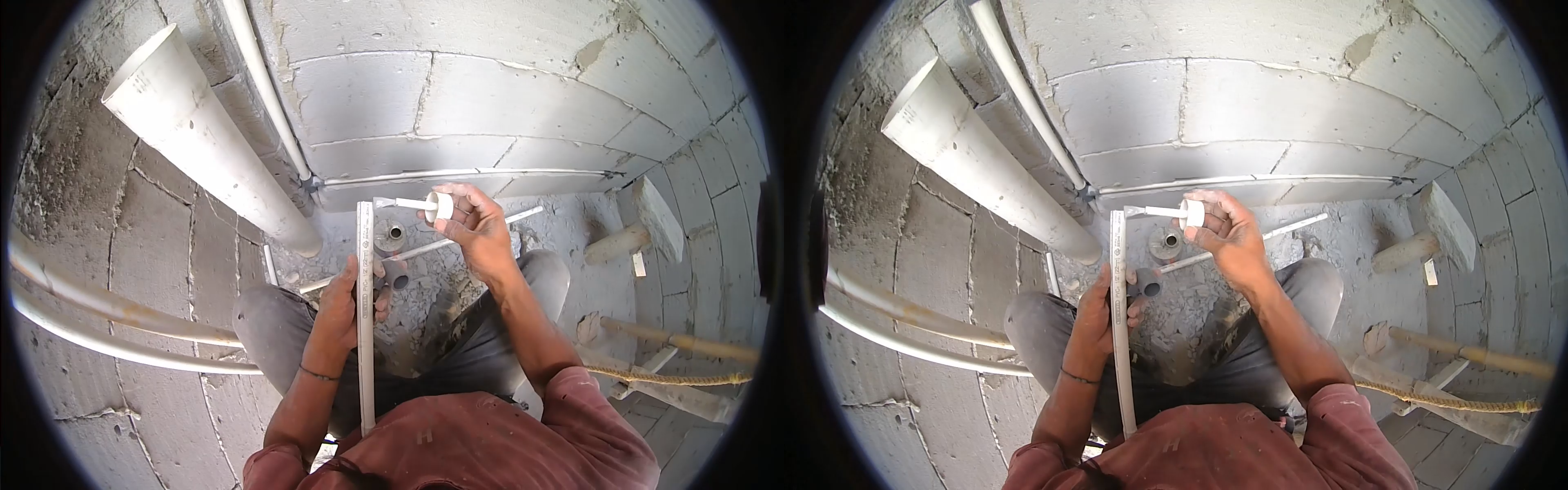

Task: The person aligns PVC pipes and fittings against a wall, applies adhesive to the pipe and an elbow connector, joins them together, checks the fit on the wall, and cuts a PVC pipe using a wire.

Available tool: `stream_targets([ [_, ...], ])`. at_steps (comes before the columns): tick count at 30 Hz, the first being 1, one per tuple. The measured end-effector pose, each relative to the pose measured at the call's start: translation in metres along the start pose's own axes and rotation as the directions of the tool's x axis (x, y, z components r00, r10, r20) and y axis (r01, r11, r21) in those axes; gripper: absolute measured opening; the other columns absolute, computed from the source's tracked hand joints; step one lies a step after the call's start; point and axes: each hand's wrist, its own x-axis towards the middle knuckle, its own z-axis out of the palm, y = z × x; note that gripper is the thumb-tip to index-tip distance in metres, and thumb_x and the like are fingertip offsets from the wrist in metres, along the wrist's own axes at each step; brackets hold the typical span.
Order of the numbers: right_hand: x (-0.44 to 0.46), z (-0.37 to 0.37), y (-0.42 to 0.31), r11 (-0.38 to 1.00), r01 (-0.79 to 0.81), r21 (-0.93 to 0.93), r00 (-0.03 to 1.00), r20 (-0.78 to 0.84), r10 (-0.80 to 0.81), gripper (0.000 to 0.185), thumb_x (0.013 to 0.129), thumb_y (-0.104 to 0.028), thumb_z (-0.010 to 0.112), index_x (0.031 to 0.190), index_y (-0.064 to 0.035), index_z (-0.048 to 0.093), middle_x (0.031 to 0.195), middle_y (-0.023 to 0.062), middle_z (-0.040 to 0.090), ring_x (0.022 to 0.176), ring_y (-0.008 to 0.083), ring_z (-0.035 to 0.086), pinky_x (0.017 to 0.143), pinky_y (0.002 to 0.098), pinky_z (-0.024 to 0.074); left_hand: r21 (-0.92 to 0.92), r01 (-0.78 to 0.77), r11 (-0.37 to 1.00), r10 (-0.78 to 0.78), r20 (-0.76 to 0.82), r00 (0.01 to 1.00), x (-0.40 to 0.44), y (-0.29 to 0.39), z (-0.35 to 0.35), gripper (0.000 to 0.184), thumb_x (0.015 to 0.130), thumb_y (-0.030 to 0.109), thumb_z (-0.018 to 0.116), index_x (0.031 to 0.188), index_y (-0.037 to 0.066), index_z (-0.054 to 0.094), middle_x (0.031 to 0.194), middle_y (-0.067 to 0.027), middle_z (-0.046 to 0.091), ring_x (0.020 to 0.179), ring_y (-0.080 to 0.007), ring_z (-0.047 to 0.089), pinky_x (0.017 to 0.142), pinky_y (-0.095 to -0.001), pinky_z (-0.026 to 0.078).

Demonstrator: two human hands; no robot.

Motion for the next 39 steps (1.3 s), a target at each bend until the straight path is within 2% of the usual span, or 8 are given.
stream_targets([
  [10,0.006,0.006,0.008,0.999,-0.027,0.021,1.000,-0.003,0.027,0.048,0.087,0.017,0.069,0.130,-0.0021,0.063,0.120,0.0123,0.072,0.113,0.0237,0.071,0.098,0.0338,0.0564,-0.159,0.055,0.986,-0.040,0.099,0.994,0.008,-0.005,-0.012,0.047,0.110,0.051,0.045,0.110,0.007,0.059,0.120,-0.0232,0.066,0.059,-0.0079,0.052,0.040,-0.0156,0.040],
  [16,0.026,-0.013,0.013,0.947,-0.270,-0.174,0.959,-0.135,0.249,0.049,0.084,0.020,0.067,0.127,-0.0023,0.065,0.120,0.0122,0.073,0.109,0.0238,0.072,0.090,0.0342,0.0589,-0.153,0.049,0.987,-0.049,0.003,0.999,0.005,-0.003,-0.022,0.038,0.108,0.045,0.055,0.109,0.008,0.060,0.114,-0.0188,0.066,0.055,-0.0066,0.052,0.039,-0.0148,0.042],
  [18,0.048,-0.041,0.047,0.787,-0.205,-0.582,0.979,-0.106,0.177,0.037,0.080,0.009,0.074,0.115,-0.0033,0.070,0.108,0.0165,0.076,0.099,0.0248,0.075,0.083,0.0346,0.0604,-0.066,0.043,0.997,-0.047,-0.058,0.997,0.007,-0.006,-0.027,0.036,0.107,0.043,0.059,0.108,0.008,0.060,0.107,-0.0140,0.067,0.056,-0.0067,0.053,0.040,-0.0152,0.042],
  [20,0.066,-0.038,0.070,0.412,-0.165,-0.896,0.973,-0.080,0.216,0.028,0.079,-0.002,0.076,0.106,-0.0025,0.073,0.101,0.0225,0.075,0.096,0.0349,0.075,0.083,0.0403,0.0604,0.100,-0.070,0.992,0.090,-0.212,0.973,0.017,-0.016,-0.033,0.035,0.106,0.042,0.062,0.105,0.007,0.061,0.091,-0.0045,0.063,0.057,-0.0075,0.055,0.042,-0.0165,0.043],
  [21,0.073,-0.038,0.092,0.411,-0.167,-0.896,0.973,-0.084,0.213,0.028,0.079,-0.002,0.076,0.106,-0.0025,0.073,0.101,0.0225,0.075,0.096,0.0349,0.075,0.083,0.0403,0.0604,0.127,-0.072,0.989,0.101,-0.242,0.965,0.015,-0.014,-0.025,0.036,0.105,0.041,0.064,0.103,0.005,0.062,0.082,-0.0003,0.056,0.059,-0.0081,0.057,0.044,-0.0178,0.044],
  [23,0.084,-0.042,0.144,0.186,-0.058,-0.981,0.979,-0.019,0.204,0.037,0.077,-0.005,0.077,0.114,-0.0052,0.074,0.098,0.0227,0.075,0.096,0.0389,0.073,0.088,0.0454,0.0588,0.149,-0.066,0.987,0.101,-0.236,0.967,0.016,-0.017,-0.026,0.037,0.103,0.043,0.065,0.103,0.006,0.062,0.075,-0.0005,0.057,0.056,-0.0077,0.057,0.044,-0.0191,0.045],
  [30,0.085,-0.039,0.249,0.083,0.151,-0.985,0.953,0.168,0.252,0.021,0.084,-0.010,0.067,0.103,-0.0065,0.075,0.101,0.0240,0.073,0.097,0.0429,0.071,0.087,0.0499,0.0581,0.183,-0.030,0.983,0.085,-0.301,0.950,0.012,-0.011,-0.036,0.037,0.104,0.043,0.065,0.102,0.006,0.064,0.065,-0.0008,0.058,0.051,-0.0073,0.057,0.045,-0.0210,0.046],
  [39,0.075,-0.030,0.263,0.106,0.076,-0.991,0.941,0.107,0.321,0.026,0.083,-0.015,0.068,0.105,-0.0046,0.074,0.108,0.0246,0.069,0.105,0.0420,0.069,0.089,0.0499,0.0565,0.137,-0.074,0.988,0.107,-0.255,0.961,0.011,-0.010,-0.035,0.029,0.103,0.035,0.069,0.103,0.006,0.064,0.069,-0.0005,0.061,0.052,-0.0080,0.059,0.045,-0.0221,0.046],
])
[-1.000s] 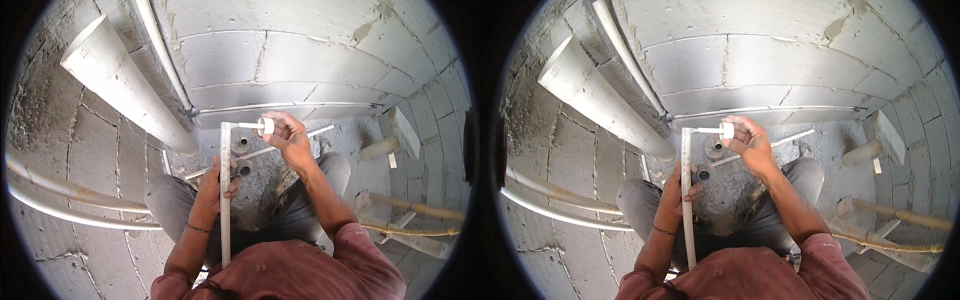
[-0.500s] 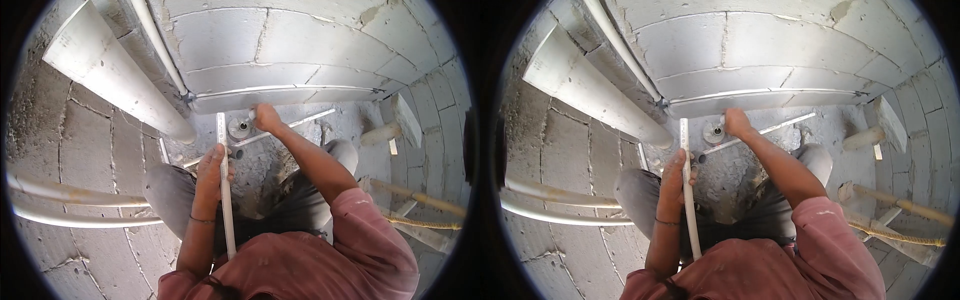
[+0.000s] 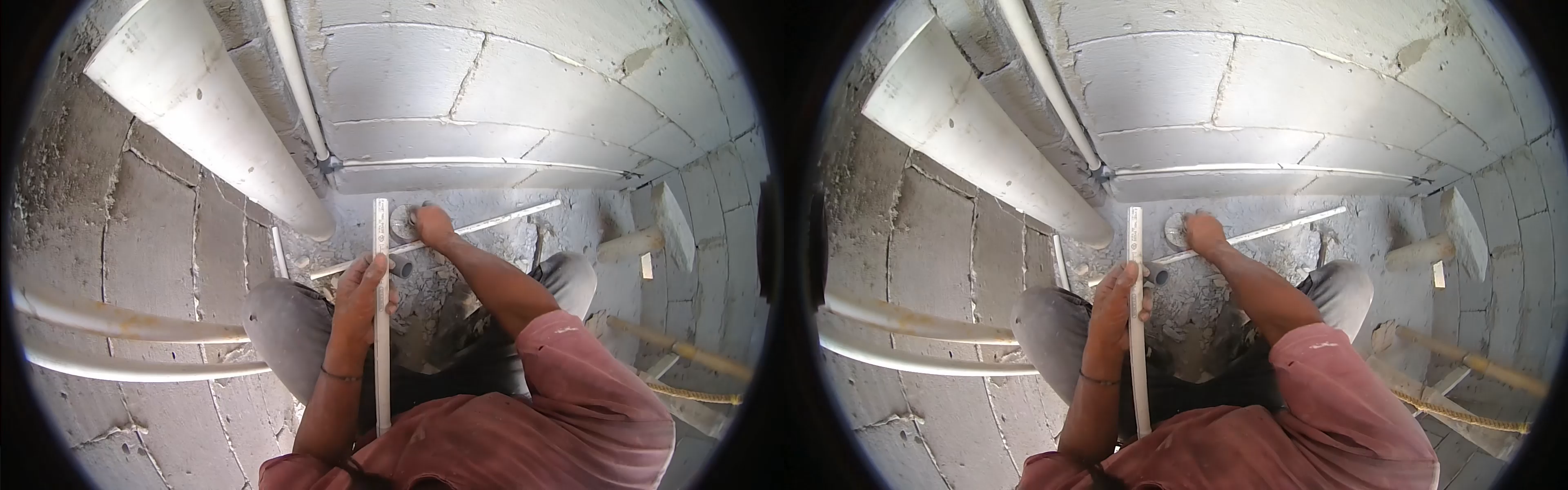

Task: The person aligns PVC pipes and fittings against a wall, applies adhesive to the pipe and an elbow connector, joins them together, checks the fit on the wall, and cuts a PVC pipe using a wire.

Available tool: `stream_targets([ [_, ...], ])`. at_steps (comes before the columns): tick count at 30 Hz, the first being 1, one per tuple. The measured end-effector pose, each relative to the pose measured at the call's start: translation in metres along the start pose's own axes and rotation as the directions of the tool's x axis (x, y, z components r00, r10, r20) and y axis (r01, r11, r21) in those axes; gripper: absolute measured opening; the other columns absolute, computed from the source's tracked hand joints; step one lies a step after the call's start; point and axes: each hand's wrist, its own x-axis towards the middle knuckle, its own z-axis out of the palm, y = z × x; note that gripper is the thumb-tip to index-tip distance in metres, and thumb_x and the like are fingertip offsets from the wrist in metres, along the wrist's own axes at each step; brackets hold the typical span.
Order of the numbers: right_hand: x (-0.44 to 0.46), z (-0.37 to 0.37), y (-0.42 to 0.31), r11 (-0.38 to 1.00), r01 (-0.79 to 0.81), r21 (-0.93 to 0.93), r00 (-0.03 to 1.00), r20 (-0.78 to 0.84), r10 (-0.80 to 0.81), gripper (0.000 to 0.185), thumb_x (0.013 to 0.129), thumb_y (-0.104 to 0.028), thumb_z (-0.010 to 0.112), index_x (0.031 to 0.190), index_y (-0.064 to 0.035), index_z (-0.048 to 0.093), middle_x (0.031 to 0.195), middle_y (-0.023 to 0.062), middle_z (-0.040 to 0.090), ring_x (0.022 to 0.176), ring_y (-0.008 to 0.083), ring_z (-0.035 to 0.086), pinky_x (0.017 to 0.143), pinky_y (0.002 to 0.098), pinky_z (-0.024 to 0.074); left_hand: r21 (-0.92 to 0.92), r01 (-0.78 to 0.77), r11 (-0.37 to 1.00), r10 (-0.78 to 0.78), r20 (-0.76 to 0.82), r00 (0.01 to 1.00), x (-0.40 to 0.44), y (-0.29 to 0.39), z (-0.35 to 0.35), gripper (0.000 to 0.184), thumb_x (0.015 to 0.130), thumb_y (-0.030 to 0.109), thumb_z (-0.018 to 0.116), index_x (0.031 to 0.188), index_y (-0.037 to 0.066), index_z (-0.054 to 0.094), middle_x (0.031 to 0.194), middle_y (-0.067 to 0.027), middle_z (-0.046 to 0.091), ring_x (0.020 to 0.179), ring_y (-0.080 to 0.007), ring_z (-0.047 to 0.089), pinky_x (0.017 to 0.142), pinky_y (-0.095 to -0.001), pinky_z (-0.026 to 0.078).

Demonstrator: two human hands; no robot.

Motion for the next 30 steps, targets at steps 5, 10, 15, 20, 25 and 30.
stream_targets([
  [5,-0.036,-0.082,-0.011,0.944,-0.154,0.293,0.934,-0.269,0.236,0.039,0.080,-0.008,0.076,0.119,-0.0081,0.075,0.110,0.0247,0.073,0.096,0.0431,0.072,0.088,0.0481,0.0580,0.058,-0.010,0.998,0.011,-0.009,1.000,0.000,0.003,0.003,0.024,0.101,0.030,0.071,0.103,0.006,0.065,0.073,0.0004,0.061,0.053,-0.0074,0.058,0.046,-0.0223,0.045],
  [10,-0.102,-0.190,-0.054,0.685,-0.013,0.728,0.899,-0.291,0.327,0.046,0.083,0.006,0.076,0.127,-0.0053,0.072,0.107,0.0130,0.077,0.091,0.0201,0.074,0.085,0.0294,0.0568,0.065,-0.013,0.998,0.013,0.003,1.000,0.005,0.000,0.005,0.024,0.101,0.030,0.072,0.102,0.007,0.066,0.080,0.0012,0.061,0.054,-0.0064,0.057,0.046,-0.0227,0.045],
  [15,-0.131,-0.218,-0.079,0.330,0.277,0.902,0.924,-0.345,0.167,0.048,0.087,0.015,0.070,0.131,-0.0049,0.070,0.116,0.0060,0.074,0.101,0.0134,0.068,0.091,0.0278,0.0542,0.077,-0.036,0.996,0.034,0.020,0.999,0.003,-0.003,0.008,0.025,0.101,0.032,0.071,0.100,0.007,0.067,0.082,0.0006,0.064,0.055,-0.0061,0.057,0.047,-0.0226,0.046],
  [20,-0.130,-0.210,-0.085,0.457,0.192,0.869,0.947,-0.286,0.144,0.048,0.086,0.017,0.069,0.130,-0.0008,0.069,0.122,0.0075,0.072,0.106,0.0146,0.067,0.094,0.0282,0.0539,0.134,-0.052,0.990,0.044,0.061,0.997,-0.002,-0.002,0.007,0.029,0.103,0.035,0.068,0.102,0.006,0.069,0.087,-0.0011,0.067,0.057,-0.0062,0.057,0.050,-0.0221,0.048],
  [25,-0.132,-0.204,-0.071,0.349,0.229,0.909,0.940,-0.300,0.164,0.048,0.086,0.017,0.070,0.130,-0.0009,0.070,0.122,0.0081,0.072,0.106,0.0145,0.067,0.094,0.0285,0.0538,0.092,-0.057,0.994,0.052,0.062,0.997,-0.005,-0.001,0.009,0.040,0.108,0.041,0.057,0.107,0.003,0.069,0.072,-0.0014,0.061,0.053,-0.0072,0.057,0.046,-0.0201,0.047],
  [30,-0.134,-0.210,-0.083,0.266,0.260,0.928,0.942,-0.305,0.141,0.050,0.086,0.017,0.070,0.132,-0.0041,0.069,0.131,0.0079,0.069,0.109,0.0151,0.068,0.096,0.0281,0.0543,0.033,0.003,0.999,-0.009,0.180,0.984,-0.003,-0.001,0.006,0.039,0.108,0.040,0.057,0.109,0.004,0.069,0.081,-0.0035,0.068,0.052,-0.0075,0.055,0.045,-0.0224,0.046],
])
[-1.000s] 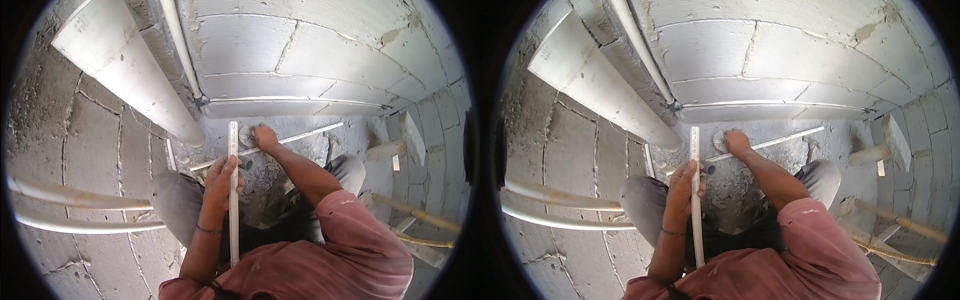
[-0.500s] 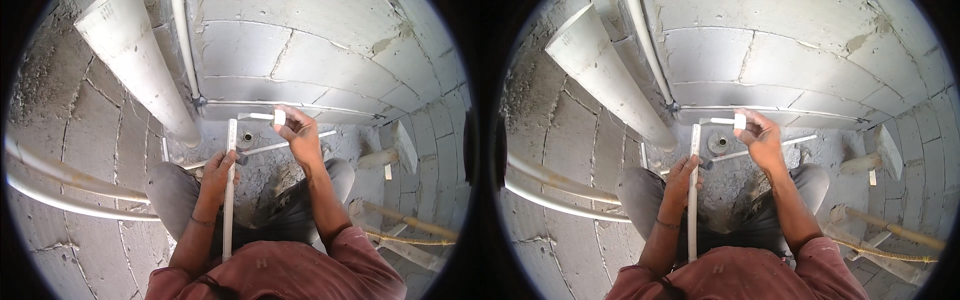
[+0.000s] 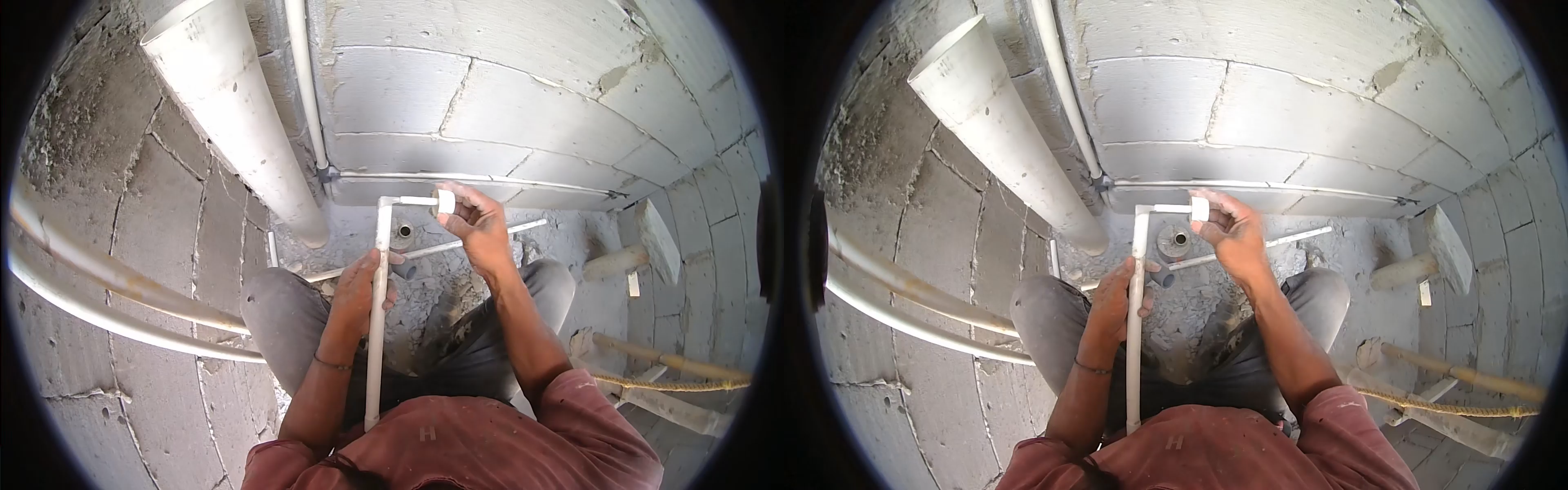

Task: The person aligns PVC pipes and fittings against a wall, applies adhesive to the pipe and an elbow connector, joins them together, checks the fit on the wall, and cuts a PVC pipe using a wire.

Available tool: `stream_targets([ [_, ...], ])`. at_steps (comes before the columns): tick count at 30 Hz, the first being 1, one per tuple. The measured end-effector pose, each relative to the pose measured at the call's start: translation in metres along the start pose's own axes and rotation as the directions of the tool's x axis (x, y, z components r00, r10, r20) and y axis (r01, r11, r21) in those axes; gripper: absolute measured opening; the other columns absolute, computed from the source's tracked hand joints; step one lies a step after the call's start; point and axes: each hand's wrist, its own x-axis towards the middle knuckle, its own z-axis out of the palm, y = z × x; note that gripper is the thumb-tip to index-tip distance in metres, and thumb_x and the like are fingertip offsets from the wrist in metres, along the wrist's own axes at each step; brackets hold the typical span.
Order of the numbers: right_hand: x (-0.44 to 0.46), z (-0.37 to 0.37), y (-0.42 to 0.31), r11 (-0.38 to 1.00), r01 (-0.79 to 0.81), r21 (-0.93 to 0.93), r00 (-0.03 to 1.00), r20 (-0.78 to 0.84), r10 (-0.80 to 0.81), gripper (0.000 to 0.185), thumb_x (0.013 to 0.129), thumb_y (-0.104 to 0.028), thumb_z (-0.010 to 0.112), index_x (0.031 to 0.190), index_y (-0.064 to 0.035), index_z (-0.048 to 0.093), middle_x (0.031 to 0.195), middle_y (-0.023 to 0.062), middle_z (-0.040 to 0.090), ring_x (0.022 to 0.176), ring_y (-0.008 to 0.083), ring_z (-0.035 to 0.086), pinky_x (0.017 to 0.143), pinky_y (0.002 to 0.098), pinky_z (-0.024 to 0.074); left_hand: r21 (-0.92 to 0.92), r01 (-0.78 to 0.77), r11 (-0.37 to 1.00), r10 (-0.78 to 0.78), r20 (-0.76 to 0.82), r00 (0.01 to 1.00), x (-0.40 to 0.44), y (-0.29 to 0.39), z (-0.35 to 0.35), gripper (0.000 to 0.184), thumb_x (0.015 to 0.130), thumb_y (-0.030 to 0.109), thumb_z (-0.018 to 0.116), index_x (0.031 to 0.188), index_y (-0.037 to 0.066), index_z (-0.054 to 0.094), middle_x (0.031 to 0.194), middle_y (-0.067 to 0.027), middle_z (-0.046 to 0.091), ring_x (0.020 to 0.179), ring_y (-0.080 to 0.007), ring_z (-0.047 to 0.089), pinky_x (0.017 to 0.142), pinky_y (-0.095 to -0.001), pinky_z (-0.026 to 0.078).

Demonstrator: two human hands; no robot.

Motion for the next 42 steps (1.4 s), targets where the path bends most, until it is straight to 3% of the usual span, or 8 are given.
stream_targets([
  [7,0.002,-0.006,0.018,0.996,-0.020,0.087,1.000,-0.012,0.021,0.048,0.086,0.016,0.071,0.131,-0.0011,0.069,0.119,0.0092,0.073,0.107,0.0166,0.068,0.099,0.0304,0.0545,0.027,-0.071,0.997,0.074,-0.122,0.990,0.000,-0.006,0.004,0.039,0.107,0.041,0.060,0.108,0.002,0.063,0.080,-0.0028,0.059,0.056,-0.0086,0.058,0.043,-0.0207,0.045],
  [16,0.005,-0.004,0.014,0.991,-0.018,0.133,1.000,-0.011,0.019,0.047,0.084,0.015,0.072,0.128,-0.0013,0.070,0.117,0.0091,0.073,0.106,0.0164,0.069,0.096,0.0304,0.0560,-0.061,-0.100,0.993,0.098,-0.037,0.995,-0.004,0.003,0.014,0.051,0.109,0.049,0.050,0.105,0.001,0.066,0.089,-0.0080,0.065,0.053,-0.0110,0.057,0.045,-0.0247,0.046],
  [21,0.007,-0.001,0.014,0.999,-0.029,0.045,0.999,0.036,0.028,0.050,0.085,0.017,0.069,0.130,-0.0045,0.070,0.120,0.0066,0.072,0.111,0.0154,0.067,0.097,0.0279,0.0539,-0.103,0.001,0.995,0.001,0.012,1.000,-0.004,0.000,0.007,0.052,0.109,0.053,0.048,0.105,0.003,0.063,0.089,-0.0088,0.066,0.051,-0.0104,0.053,0.043,-0.0222,0.043],
  [28,0.011,0.002,0.025,0.977,-0.071,0.199,0.997,0.023,0.068,0.045,0.086,0.014,0.073,0.129,0.0015,0.067,0.118,0.0105,0.072,0.105,0.0179,0.069,0.097,0.0316,0.0573,-0.107,0.039,0.994,-0.048,-0.082,0.995,0.000,-0.009,-0.001,0.049,0.108,0.058,0.046,0.105,0.010,0.054,0.104,-0.0151,0.071,0.042,-0.0086,0.044,0.033,-0.0200,0.036],
  [29,0.012,0.002,0.027,0.979,-0.081,0.189,0.997,0.022,0.078,0.045,0.086,0.014,0.072,0.130,0.0013,0.067,0.118,0.0106,0.072,0.105,0.0183,0.069,0.097,0.0317,0.0574,-0.101,0.044,0.994,-0.052,-0.079,0.995,-0.001,-0.007,0.001,0.049,0.108,0.058,0.046,0.105,0.010,0.054,0.104,-0.0151,0.071,0.042,-0.0086,0.044,0.033,-0.0200,0.036],
  [31,0.014,0.002,0.025,0.972,-0.078,0.223,0.997,0.023,0.075,0.045,0.087,0.014,0.072,0.130,0.0015,0.067,0.118,0.0111,0.072,0.106,0.0188,0.070,0.097,0.0322,0.0575,-0.051,-0.016,0.999,0.014,-0.041,0.999,-0.003,-0.001,0.006,0.055,0.106,0.062,0.046,0.101,0.009,0.060,0.070,-0.0062,0.062,0.044,-0.0095,0.049,0.037,-0.0203,0.036],
  [34,0.015,0.003,0.024,0.975,-0.077,0.207,0.997,0.025,0.074,0.045,0.087,0.015,0.071,0.130,0.0022,0.066,0.119,0.0122,0.072,0.107,0.0196,0.070,0.098,0.0328,0.0578,-0.017,0.009,1.000,-0.010,-0.087,0.996,-0.004,0.003,0.011,0.056,0.106,0.063,0.045,0.100,0.009,0.060,0.065,-0.0072,0.059,0.042,-0.0101,0.047,0.037,-0.0205,0.036],
  [42,0.018,0.002,0.017,0.972,-0.086,0.217,0.996,0.026,0.082,0.043,0.086,0.015,0.071,0.128,0.0032,0.066,0.119,0.0133,0.072,0.107,0.0205,0.070,0.099,0.0347,0.0586,-0.234,0.000,0.972,0.007,0.030,1.000,0.002,-0.004,0.005,0.051,0.108,0.059,0.044,0.104,0.009,0.058,0.084,-0.0141,0.069,0.042,-0.0099,0.046,0.035,-0.0197,0.037],
])
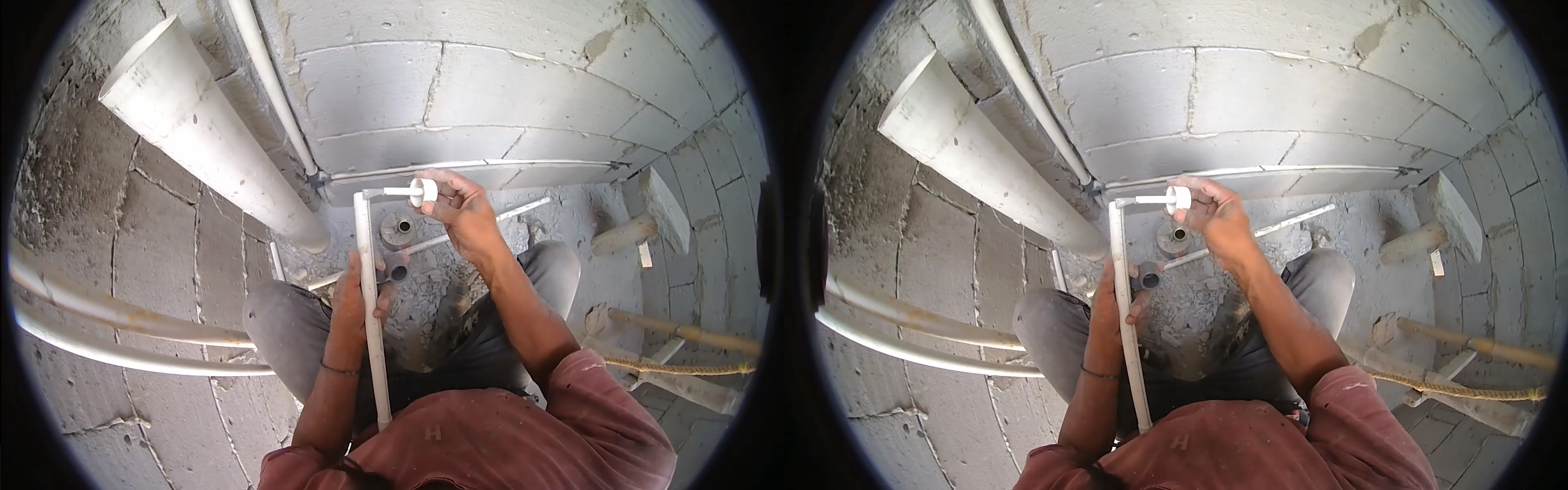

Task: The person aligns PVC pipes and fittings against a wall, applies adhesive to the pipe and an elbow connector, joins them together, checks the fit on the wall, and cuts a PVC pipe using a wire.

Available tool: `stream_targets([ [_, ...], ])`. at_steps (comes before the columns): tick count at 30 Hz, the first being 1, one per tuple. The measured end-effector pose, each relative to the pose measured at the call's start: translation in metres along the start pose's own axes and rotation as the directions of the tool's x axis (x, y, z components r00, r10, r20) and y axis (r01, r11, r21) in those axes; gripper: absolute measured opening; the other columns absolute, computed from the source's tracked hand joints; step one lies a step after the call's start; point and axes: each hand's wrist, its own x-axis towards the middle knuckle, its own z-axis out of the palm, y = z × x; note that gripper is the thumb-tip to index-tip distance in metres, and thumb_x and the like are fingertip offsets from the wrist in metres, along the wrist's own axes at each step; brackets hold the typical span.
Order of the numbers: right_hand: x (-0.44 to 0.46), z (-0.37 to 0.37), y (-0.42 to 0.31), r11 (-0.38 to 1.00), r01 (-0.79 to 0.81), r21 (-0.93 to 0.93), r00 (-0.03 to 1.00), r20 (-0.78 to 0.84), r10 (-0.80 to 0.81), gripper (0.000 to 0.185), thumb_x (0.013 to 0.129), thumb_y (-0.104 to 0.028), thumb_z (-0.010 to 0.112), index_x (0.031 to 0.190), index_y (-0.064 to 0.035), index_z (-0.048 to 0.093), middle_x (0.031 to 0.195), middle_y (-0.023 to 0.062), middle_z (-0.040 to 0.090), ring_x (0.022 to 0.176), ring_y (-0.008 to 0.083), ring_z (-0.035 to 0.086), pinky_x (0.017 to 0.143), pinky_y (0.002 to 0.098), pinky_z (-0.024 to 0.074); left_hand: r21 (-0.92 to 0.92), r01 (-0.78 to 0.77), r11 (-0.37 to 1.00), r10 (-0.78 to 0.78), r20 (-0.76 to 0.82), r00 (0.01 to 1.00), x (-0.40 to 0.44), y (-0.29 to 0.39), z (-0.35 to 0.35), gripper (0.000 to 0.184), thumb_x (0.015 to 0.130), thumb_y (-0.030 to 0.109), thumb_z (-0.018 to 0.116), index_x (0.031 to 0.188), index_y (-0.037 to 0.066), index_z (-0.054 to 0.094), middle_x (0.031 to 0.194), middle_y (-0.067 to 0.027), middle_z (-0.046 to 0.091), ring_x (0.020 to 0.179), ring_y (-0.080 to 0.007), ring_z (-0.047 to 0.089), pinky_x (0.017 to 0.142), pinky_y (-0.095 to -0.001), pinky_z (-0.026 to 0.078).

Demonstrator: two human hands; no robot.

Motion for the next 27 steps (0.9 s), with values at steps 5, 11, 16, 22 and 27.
stream_targets([
  [5,0.003,-0.001,-0.002,1.000,-0.003,0.025,1.000,0.027,0.003,0.046,0.085,0.016,0.071,0.129,0.0029,0.066,0.118,0.0135,0.073,0.106,0.0213,0.071,0.099,0.0349,0.0588,-0.054,0.056,0.997,-0.055,0.014,0.998,-0.002,-0.001,-0.009,0.048,0.110,0.055,0.041,0.105,0.009,0.057,0.119,-0.0229,0.068,0.048,-0.0077,0.048,0.036,-0.0162,0.038],
  [11,0.005,-0.005,0.003,0.998,-0.033,0.048,0.999,0.035,0.032,0.046,0.085,0.015,0.073,0.129,0.0027,0.066,0.118,0.0133,0.073,0.105,0.0199,0.072,0.098,0.0331,0.0596,-0.026,-0.070,0.997,0.069,-0.024,0.997,-0.002,0.001,0.003,0.044,0.111,0.050,0.042,0.106,0.009,0.056,0.121,-0.0259,0.066,0.056,-0.0104,0.054,0.040,-0.0162,0.042],
  [16,0.003,-0.006,0.005,0.999,-0.041,0.030,0.998,0.056,0.039,0.046,0.086,0.015,0.072,0.129,0.0028,0.066,0.118,0.0136,0.073,0.105,0.0197,0.071,0.097,0.0331,0.0599,-0.066,-0.064,0.996,0.069,0.087,0.994,-0.003,0.003,0.008,0.039,0.113,0.044,0.040,0.102,0.009,0.053,0.116,-0.0295,0.065,0.047,-0.0115,0.049,0.036,-0.0179,0.040],
  [22,0.003,-0.011,0.007,0.983,-0.065,0.173,0.995,0.089,0.051,0.047,0.086,0.016,0.072,0.130,0.0029,0.065,0.119,0.0137,0.072,0.106,0.0206,0.071,0.097,0.0341,0.0601,-0.241,0.061,0.969,-0.018,0.179,0.984,-0.002,0.005,0.001,0.043,0.112,0.048,0.038,0.101,0.009,0.052,0.117,-0.0306,0.064,0.043,-0.0109,0.049,0.032,-0.0171,0.037],
  [27,0.000,-0.004,0.021,0.971,-0.092,0.219,0.989,0.137,0.063,0.047,0.085,0.015,0.072,0.131,0.0040,0.064,0.121,0.0140,0.072,0.107,0.0220,0.071,0.097,0.0353,0.0604,-0.399,0.146,0.905,-0.027,0.288,0.957,0.001,0.006,-0.005,0.050,0.111,0.053,0.037,0.105,0.007,0.055,0.121,-0.0299,0.062,0.044,-0.0097,0.050,0.032,-0.0157,0.038],
])
